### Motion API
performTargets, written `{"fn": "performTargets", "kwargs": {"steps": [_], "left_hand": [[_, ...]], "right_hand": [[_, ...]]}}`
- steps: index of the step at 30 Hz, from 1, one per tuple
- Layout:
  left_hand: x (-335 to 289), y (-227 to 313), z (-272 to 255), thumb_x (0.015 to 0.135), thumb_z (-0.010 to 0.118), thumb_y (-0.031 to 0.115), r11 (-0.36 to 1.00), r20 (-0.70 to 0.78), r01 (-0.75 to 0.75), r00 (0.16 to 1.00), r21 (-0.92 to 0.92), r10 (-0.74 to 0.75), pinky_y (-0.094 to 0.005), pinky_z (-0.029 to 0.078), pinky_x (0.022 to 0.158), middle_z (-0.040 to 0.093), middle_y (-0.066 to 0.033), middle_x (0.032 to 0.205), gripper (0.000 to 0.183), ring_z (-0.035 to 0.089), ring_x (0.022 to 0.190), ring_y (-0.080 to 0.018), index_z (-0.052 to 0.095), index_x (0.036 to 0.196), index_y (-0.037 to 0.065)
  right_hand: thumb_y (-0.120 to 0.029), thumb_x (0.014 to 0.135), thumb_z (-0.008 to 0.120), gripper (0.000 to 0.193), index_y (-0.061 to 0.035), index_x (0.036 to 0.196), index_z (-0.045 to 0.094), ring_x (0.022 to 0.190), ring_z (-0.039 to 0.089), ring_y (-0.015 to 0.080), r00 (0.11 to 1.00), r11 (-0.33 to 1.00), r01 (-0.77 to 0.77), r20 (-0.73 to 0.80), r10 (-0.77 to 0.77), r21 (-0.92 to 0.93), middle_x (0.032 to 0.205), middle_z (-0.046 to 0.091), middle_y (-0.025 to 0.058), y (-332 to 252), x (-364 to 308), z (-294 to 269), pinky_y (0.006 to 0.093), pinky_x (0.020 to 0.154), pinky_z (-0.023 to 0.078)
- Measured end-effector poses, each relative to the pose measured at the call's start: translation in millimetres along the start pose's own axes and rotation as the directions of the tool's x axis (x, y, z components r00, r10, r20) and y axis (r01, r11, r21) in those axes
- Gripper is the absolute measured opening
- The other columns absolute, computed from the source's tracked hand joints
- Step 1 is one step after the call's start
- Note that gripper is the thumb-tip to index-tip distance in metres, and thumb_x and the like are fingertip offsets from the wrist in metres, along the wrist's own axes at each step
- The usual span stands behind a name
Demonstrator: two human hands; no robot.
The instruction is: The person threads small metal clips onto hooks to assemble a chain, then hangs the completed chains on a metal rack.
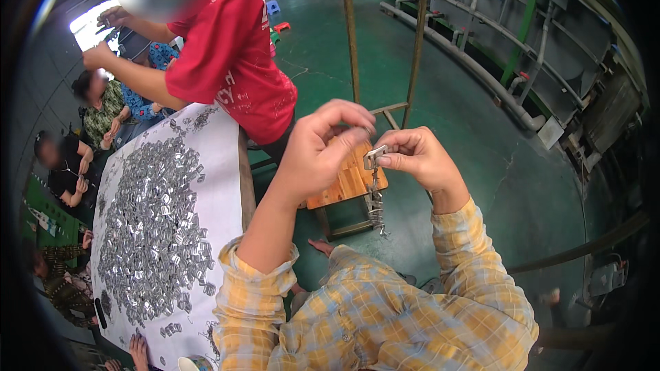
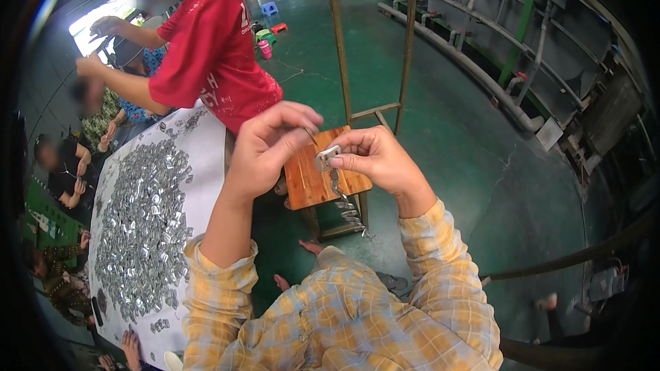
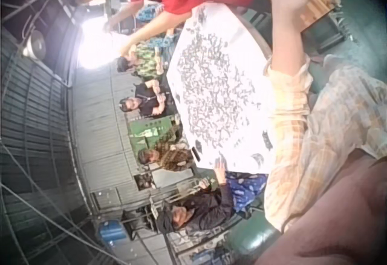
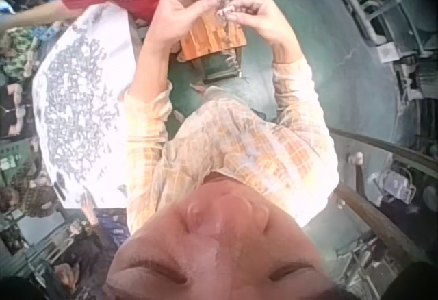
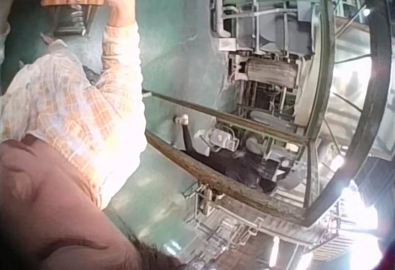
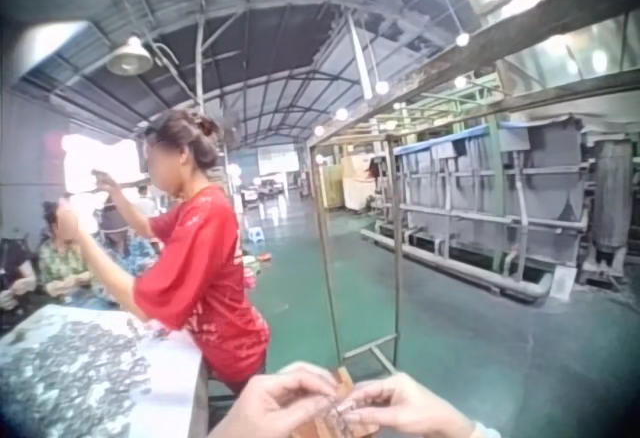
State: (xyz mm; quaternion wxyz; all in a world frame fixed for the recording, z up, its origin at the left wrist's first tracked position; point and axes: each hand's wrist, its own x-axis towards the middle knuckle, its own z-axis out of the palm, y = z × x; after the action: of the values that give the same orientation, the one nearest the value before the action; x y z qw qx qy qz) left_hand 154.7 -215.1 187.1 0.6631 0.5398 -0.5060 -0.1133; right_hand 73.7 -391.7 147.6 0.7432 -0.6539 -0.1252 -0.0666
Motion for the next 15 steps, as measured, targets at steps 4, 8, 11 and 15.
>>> {"fn": "performTargets", "kwargs": {"steps": [4, 8, 11, 15], "left_hand": [[4, 20, 2, 0.084, 0.054, -0.003, 0.931, -0.087, 0.083, 0.995, 0.357, -0.056, -0.0244, 0.047, 0.06, 0.062, -0.0071, 0.079, 0.006, 0.061, 0.073, -0.0136, 0.059, 0.085, -0.001], [2, 17, -2, 0.075, 0.059, -0.005, 0.704, 0.185, -0.25, 0.968, 0.664, 0.169, -0.0295, 0.047, 0.06, 0.059, -0.0092, 0.077, 0.014, 0.061, 0.069, -0.0215, 0.06, 0.087, 0.001], [3, 19, -4, 0.074, 0.061, -0.003, 0.699, 0.214, -0.261, 0.964, 0.666, 0.157, -0.0309, 0.047, 0.061, 0.06, -0.0084, 0.079, 0.014, 0.06, 0.069, -0.0234, 0.063, 0.086, 0.003], [7, 26, -7, 0.072, 0.065, -0.001, 0.637, 0.293, -0.292, 0.95, 0.714, 0.108, -0.03, 0.047, 0.061, 0.059, -0.0078, 0.08, 0.016, 0.06, 0.07, -0.0232, 0.065, 0.086, 0.006]], "right_hand": [[-0.007, 0.08, 0.068, 0.019, 0.0023, 0.096, 0.065, 0.072, 0.059, 0.005, 1.0, 1.0, -0.009, -0.021, 0.009, -0.008, 0.081, 0.065, 0.0022, 0, -4, -4, 0.0185, 0.067, 0.047], [-0.007, 0.08, 0.067, 0.018, 0.0023, 0.096, 0.065, 0.072, 0.059, 0.0054, 1.0, 1.0, -0.021, -0.007, 0.021, -0.02, 0.081, 0.065, 0.0022, -3, -3, -2, 0.019, 0.069, 0.047], [-0.007, 0.081, 0.067, 0.018, 0.0021, 0.096, 0.065, 0.073, 0.059, 0.0056, 0.999, 1.0, -0.029, 0.019, 0.029, -0.006, 0.081, 0.065, 0.0022, -6, -4, 1, 0.0193, 0.07, 0.047], [-0.007, 0.081, 0.066, 0.017, 0.0018, 0.096, 0.064, 0.074, 0.059, 0.0058, 0.999, 0.999, -0.019, 0.048, 0.017, 0.034, 0.082, 0.065, 0.0028, -3, -4, -1, 0.0197, 0.07, 0.047]]}}
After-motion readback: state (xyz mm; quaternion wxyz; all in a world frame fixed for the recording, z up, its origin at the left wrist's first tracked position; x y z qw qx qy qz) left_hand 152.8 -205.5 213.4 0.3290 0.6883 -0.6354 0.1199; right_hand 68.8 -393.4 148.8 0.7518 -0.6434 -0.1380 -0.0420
